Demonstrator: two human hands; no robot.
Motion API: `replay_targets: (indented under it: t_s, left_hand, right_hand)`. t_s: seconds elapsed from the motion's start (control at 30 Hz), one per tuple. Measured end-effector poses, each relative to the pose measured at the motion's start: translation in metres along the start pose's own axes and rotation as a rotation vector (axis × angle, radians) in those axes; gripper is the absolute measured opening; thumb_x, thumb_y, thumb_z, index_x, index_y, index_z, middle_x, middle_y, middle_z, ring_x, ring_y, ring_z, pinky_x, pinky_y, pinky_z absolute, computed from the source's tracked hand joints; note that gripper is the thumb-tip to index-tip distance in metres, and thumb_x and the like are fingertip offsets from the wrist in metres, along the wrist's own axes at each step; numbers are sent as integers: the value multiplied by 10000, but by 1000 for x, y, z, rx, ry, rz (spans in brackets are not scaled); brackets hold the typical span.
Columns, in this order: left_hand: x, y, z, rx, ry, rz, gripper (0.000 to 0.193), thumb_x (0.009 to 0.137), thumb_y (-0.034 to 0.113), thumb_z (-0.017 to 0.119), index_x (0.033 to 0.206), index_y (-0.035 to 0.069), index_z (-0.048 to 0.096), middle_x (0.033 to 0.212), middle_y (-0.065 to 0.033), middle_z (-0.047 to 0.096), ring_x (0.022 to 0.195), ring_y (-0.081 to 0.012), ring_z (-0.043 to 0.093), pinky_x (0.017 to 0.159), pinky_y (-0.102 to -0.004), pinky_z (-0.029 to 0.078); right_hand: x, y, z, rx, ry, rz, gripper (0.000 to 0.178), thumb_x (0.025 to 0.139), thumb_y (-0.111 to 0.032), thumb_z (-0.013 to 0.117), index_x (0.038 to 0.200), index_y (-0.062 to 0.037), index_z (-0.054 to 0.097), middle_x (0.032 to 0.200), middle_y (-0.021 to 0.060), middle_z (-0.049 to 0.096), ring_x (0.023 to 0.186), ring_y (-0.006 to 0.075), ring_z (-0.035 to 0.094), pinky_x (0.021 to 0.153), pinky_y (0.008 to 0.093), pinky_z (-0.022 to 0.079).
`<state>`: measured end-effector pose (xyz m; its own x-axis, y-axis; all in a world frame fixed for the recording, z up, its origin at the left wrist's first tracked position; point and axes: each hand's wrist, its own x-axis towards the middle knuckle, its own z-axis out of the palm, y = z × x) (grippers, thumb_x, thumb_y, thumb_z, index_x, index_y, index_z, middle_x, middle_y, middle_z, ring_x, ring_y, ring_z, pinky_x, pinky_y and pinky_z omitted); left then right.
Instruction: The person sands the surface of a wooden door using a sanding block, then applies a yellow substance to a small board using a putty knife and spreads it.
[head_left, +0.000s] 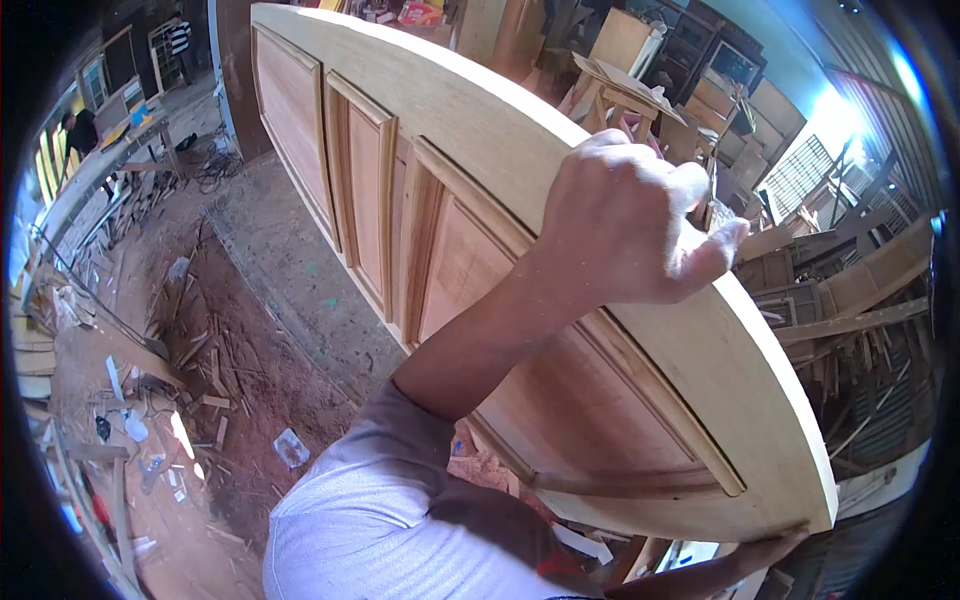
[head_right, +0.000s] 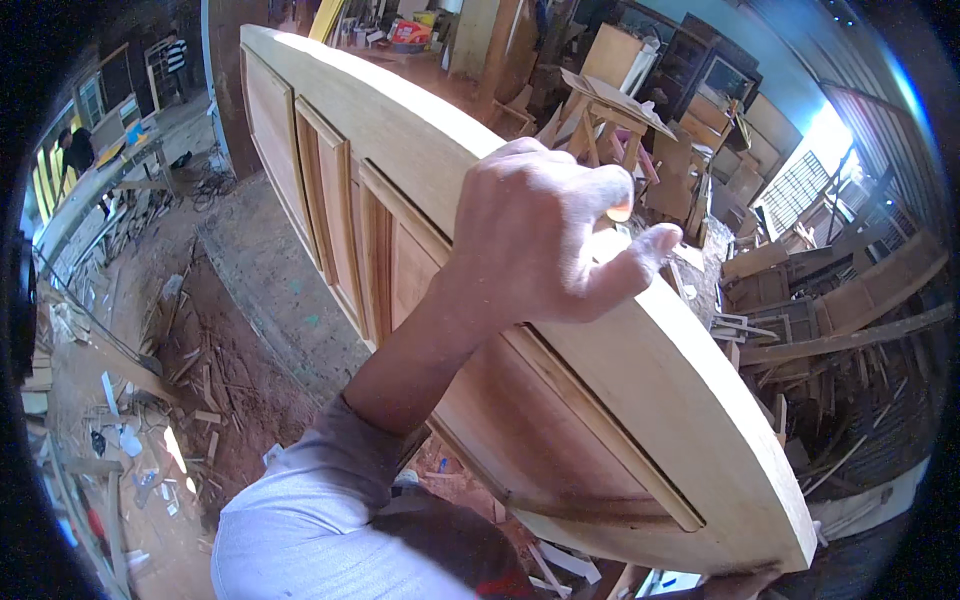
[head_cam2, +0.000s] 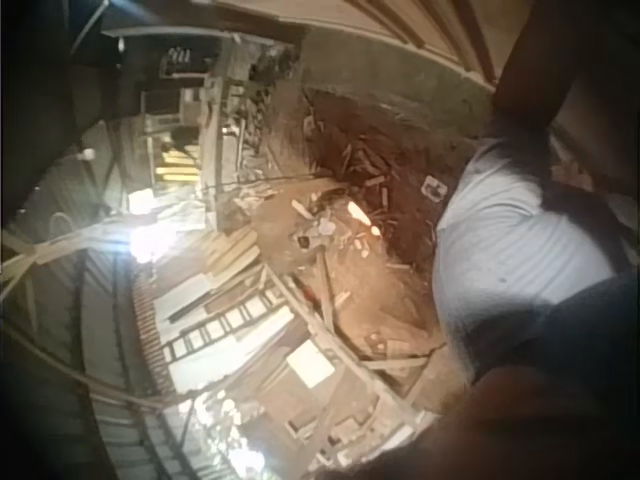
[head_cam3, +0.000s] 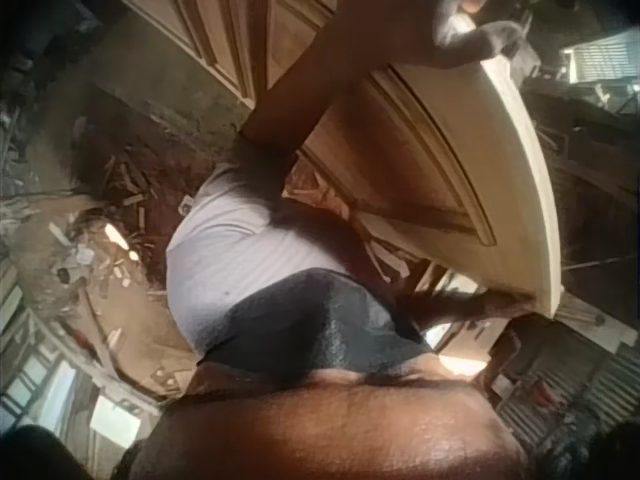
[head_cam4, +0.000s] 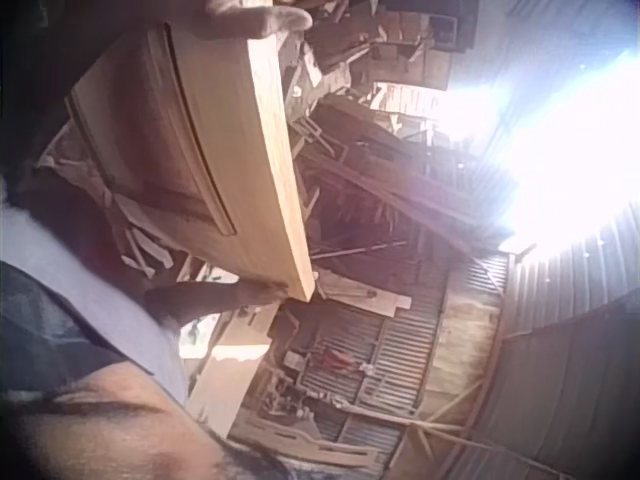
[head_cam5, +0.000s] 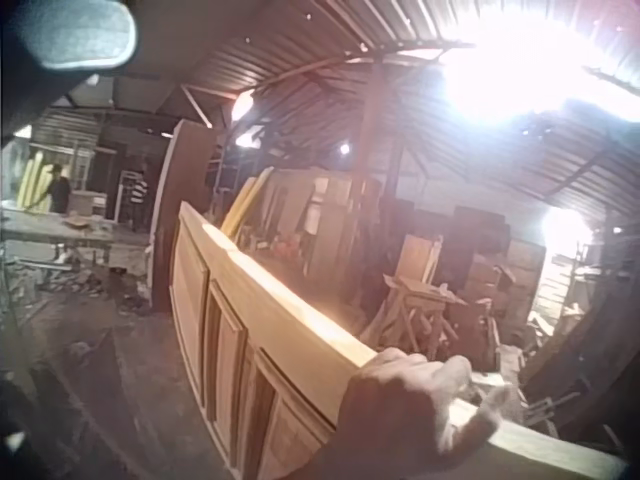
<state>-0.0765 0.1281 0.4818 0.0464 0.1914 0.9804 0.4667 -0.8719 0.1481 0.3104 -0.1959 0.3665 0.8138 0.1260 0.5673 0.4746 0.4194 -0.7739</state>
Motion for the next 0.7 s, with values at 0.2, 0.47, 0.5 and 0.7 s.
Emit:
replay_targets:
  t_s: [0.2, 0.47, 0.5, 0.7]
  left_hand:
    - [1, 12, -1, 41, -3, 2, 377, 863, 418, 731, 685, 87, 703, 524, -115, 584, 526, -321, 624, 658, -416, 487]
    - [-3, 35, -4, 131, -52, -90, 435, 980, 407, 611, 811, 37, 766, 718, -149, 715, 753, -362, 685, 810, -453, 520]
    - [-7, 39, -5, 157, -53, -89, 435, 980, 407, 611, 811, 37, 766, 718, -149, 715, 753, -362, 685, 810, -453, 520]
    - [-85, 102, 0, 197, 306, -184, 531, 1082, 411, 511, 1336, -44, 611, 1367, -244, 630, 1280, -388, 586, 1162, -459, 372]
  right_hand:
    - [50, -18, 13, 276, -485, -279, 696, 1046, -473, 468, 1572, -26, 382, 1610, 263, 385, 1480, 412, 396, 1238, 572, 284]
    - [102, 24, 37, 891, -1066, -556, 453, 939, -327, 609, 1302, -58, 580, 1359, 192, 568, 1338, 371, 479, 1161, 555, 337]
    - [97, 22, 48, 1013, -1073, -563, 449, 925, -325, 621, 1282, -55, 586, 1331, 184, 583, 1314, 369, 495, 1152, 552, 345]
    - [106, -13, 47, 924, -1059, -465, 358, 788, -343, 744, 987, -51, 688, 1051, 209, 692, 1084, 332, 629, 1000, 495, 457]
